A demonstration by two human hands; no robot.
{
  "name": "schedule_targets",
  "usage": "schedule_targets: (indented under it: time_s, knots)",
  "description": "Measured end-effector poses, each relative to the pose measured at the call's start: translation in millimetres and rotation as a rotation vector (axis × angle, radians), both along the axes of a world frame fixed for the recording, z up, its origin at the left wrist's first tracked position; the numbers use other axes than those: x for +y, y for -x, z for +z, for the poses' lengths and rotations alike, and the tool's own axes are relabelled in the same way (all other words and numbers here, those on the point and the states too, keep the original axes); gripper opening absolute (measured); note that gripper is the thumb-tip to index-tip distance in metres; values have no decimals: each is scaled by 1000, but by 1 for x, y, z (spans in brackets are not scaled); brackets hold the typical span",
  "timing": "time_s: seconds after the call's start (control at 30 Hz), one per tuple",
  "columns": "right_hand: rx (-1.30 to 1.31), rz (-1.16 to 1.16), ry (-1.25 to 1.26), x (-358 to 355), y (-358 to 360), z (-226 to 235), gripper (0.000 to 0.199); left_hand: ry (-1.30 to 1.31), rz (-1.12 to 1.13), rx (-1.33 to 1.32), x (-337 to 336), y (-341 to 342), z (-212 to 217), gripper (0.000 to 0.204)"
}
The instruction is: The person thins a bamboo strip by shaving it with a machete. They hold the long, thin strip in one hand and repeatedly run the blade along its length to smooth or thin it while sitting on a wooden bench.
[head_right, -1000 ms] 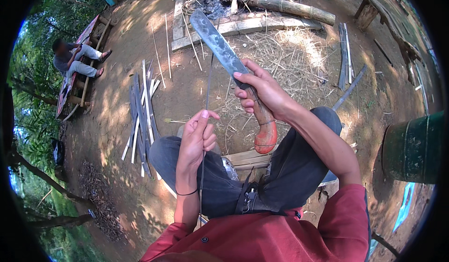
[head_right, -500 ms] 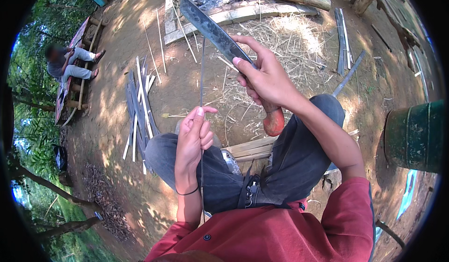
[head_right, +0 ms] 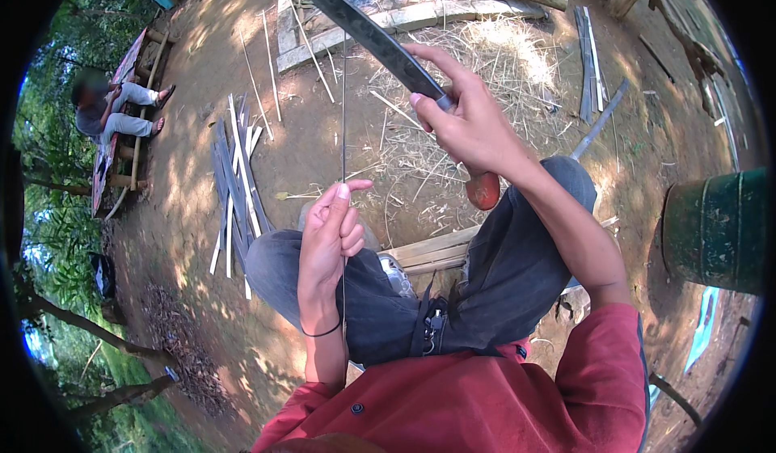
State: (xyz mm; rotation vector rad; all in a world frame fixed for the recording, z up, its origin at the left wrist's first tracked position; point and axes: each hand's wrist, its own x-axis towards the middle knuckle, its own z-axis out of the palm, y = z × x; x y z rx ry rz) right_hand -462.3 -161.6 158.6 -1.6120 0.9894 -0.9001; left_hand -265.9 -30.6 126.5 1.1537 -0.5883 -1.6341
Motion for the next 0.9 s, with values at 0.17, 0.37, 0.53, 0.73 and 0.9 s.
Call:
schedule_targets:
  time_s: [0.17, 0.37, 0.53, 0.73, 0.9]
  knots:
    - [388, 171, 509, 28, -17, -14, 60, -45, 49, -1, -2, 0, -3, 35]
    - [724, 352, 767, 49, -21, -30, 75, -54, 67, 103, 2, -3, -7, 28]
    - [722, 411, 796, 48, -20, -49, 85, -79, 54, 72, 5, -4, -9, 28]
    - [789, 318, 779, 25, -17, -50, 76, -96, 16, 19, 9, -2, -5, 26]
    - [794, 239, 741, 0, -16, -52, 73, -87, -2, 53, 10, -2, -9, 26]
